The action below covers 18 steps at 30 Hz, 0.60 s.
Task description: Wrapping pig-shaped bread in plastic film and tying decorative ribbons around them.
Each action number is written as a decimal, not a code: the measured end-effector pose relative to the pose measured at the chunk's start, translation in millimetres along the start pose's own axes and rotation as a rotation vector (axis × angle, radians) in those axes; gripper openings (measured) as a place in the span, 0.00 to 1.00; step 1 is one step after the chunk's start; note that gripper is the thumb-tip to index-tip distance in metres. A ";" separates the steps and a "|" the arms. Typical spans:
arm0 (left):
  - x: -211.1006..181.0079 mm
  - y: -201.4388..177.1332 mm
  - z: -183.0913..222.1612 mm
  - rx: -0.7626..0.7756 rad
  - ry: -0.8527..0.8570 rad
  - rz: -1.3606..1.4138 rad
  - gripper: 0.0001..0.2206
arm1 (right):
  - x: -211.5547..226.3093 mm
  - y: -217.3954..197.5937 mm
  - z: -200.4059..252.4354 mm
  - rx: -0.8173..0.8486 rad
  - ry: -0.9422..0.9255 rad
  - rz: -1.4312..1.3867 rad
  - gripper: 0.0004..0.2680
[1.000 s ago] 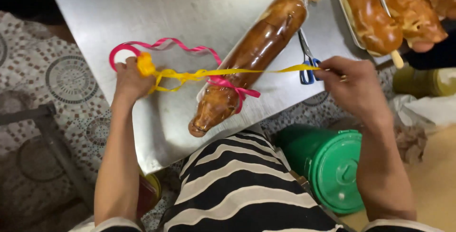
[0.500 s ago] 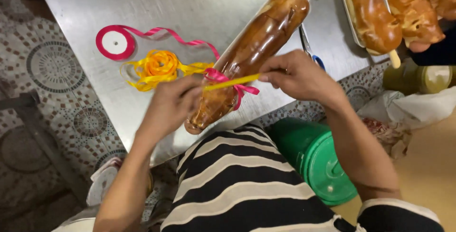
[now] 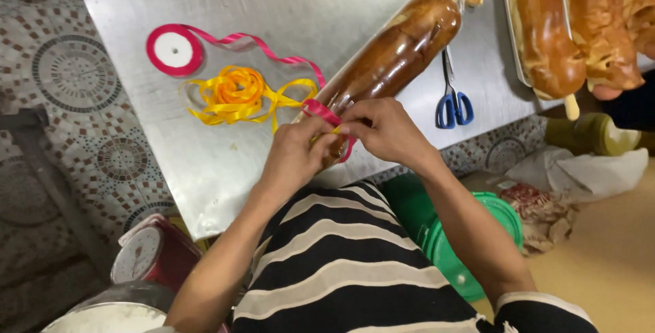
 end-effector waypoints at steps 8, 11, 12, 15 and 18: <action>34.6 8.7 7.2 -0.022 -0.193 -0.108 0.04 | -54.4 28.1 10.1 -0.170 0.053 0.041 0.03; 36.0 11.1 9.2 -0.036 -0.225 -0.228 0.06 | -68.4 35.4 13.8 -0.224 -0.027 0.314 0.03; 34.8 12.0 9.9 -0.049 -0.221 -0.266 0.07 | -72.4 40.0 15.1 -0.232 -0.092 0.417 0.04; 28.0 11.6 9.2 -0.072 -0.232 -0.289 0.08 | -61.4 50.0 20.3 -0.305 -0.113 0.508 0.06; 23.4 12.9 6.0 -0.080 -0.204 -0.323 0.09 | -71.9 58.5 20.7 -0.341 -0.133 0.585 0.06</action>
Point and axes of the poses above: each hand's wrist, its own z-axis away from the middle knuckle, its own y-axis out of the palm, x = y × z, the point moved 4 cm from there along -z, towards the middle knuckle, and after that the axes turned 4 degrees about -y, right-handed, at the moved point
